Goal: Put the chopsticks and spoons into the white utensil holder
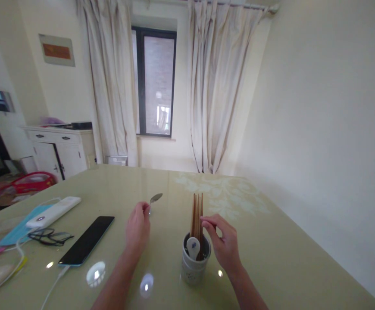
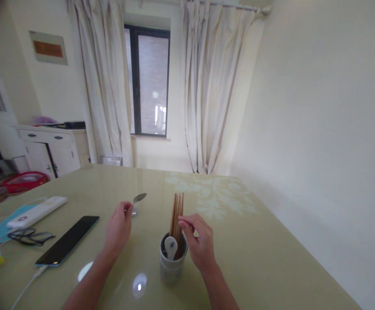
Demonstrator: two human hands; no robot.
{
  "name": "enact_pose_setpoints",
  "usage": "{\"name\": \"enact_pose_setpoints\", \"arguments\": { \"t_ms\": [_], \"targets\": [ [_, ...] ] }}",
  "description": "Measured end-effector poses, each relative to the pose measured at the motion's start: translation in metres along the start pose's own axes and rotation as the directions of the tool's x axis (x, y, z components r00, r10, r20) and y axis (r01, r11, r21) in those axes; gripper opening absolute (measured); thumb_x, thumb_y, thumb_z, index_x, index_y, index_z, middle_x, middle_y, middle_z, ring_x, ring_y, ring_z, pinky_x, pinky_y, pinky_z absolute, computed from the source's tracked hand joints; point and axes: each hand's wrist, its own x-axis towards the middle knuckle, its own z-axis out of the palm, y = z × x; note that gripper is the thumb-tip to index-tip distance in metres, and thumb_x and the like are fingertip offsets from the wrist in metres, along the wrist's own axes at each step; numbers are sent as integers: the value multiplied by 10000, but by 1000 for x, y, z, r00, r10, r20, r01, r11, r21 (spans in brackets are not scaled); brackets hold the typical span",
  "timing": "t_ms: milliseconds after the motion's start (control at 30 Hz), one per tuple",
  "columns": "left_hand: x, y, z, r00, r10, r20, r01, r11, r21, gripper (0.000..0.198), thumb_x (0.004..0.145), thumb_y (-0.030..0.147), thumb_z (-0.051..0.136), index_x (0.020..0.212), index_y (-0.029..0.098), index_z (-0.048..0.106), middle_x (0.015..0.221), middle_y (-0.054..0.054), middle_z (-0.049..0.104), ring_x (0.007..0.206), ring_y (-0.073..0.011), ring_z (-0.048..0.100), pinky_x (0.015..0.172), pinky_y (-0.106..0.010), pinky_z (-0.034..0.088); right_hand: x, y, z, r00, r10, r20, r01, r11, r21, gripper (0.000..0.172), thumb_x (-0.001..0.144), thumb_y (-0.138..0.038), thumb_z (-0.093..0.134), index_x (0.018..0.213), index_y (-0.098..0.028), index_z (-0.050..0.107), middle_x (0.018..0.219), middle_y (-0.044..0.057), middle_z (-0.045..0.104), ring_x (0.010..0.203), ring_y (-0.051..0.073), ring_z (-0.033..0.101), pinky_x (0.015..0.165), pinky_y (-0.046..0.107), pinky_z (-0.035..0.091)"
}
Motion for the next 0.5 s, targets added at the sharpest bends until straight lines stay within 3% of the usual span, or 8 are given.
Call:
{"name": "enact_pose_setpoints", "arguments": {
  "t_ms": [67, 100, 200, 267, 300, 400, 500],
  "targets": [
    [-12, 17, 0, 981, 153, -120, -180, 947, -268, 226, 1065, 327, 470, 1091, 210, 661, 917, -64, 774, 806, -219, 747, 718, -310, 568, 1, -2, 0, 1000, 1, -29, -1, 1000, 19, 189, 1021, -295, 697, 1180, -260, 791, 891, 44, 771, 720, 184, 675, 660, 282, 573],
    [-21, 26, 1, 948, 263, -178, -311, 883, -351, 207, 1064, 304, 489, 1090, 217, 674, 906, -52, 776, 782, -197, 746, 708, -290, 575, 1, -4, 0, 999, 0, -35, 1, 999, 35, 257, 1016, -307, 704, 1265, -270, 759, 947, 50, 779, 727, 182, 679, 671, 285, 584],
    [-49, 52, 4, 756, 572, -318, -654, 640, -403, 175, 1015, 180, 598, 1132, 233, 716, 932, -43, 801, 815, -167, 759, 752, -254, 592, -2, -9, 3, 1000, -5, 9, 4, 995, 102, 409, 1002, -322, 725, 1408, -299, 674, 1088, 68, 794, 808, 195, 730, 739, 304, 621],
    [-63, 64, 5, 657, 678, -329, -748, 533, -396, 250, 978, 136, 658, 1197, 238, 722, 953, -46, 811, 834, -163, 763, 774, -245, 597, -6, -13, 6, 998, -3, 61, -7, 987, 162, 309, 1016, -290, 702, 1324, -302, 727, 1036, 61, 810, 846, 207, 761, 754, 302, 632],
    [-68, 68, 4, 637, 704, -313, -760, 508, -404, 279, 973, 128, 666, 1224, 237, 718, 963, -50, 813, 841, -163, 764, 782, -243, 599, -8, -15, 8, 997, 10, 75, -24, 982, 190, 239, 1028, -272, 681, 1251, -296, 761, 982, 55, 813, 836, 206, 769, 743, 296, 633],
    [-70, 71, 3, 667, 694, -272, -720, 508, -473, 290, 993, 123, 633, 1247, 240, 708, 981, -53, 810, 868, -160, 764, 804, -239, 597, -10, -16, 9, 994, 107, 11, -107, 960, 257, 136, 1036, -274, 666, 1064, -258, 799, 852, 43, 797, 703, 178, 743, 647, 265, 607],
    [-55, 63, 0, 790, 555, -262, -600, 610, -518, 223, 1036, 185, 551, 1181, 236, 712, 987, -60, 795, 891, -179, 755, 816, -271, 591, -3, -9, 2, 947, 251, -200, -180, 931, 316, 146, 1009, -347, 717, 971, -216, 768, 769, 33, 753, 600, 146, 668, 558, 237, 548]
  ]
}}
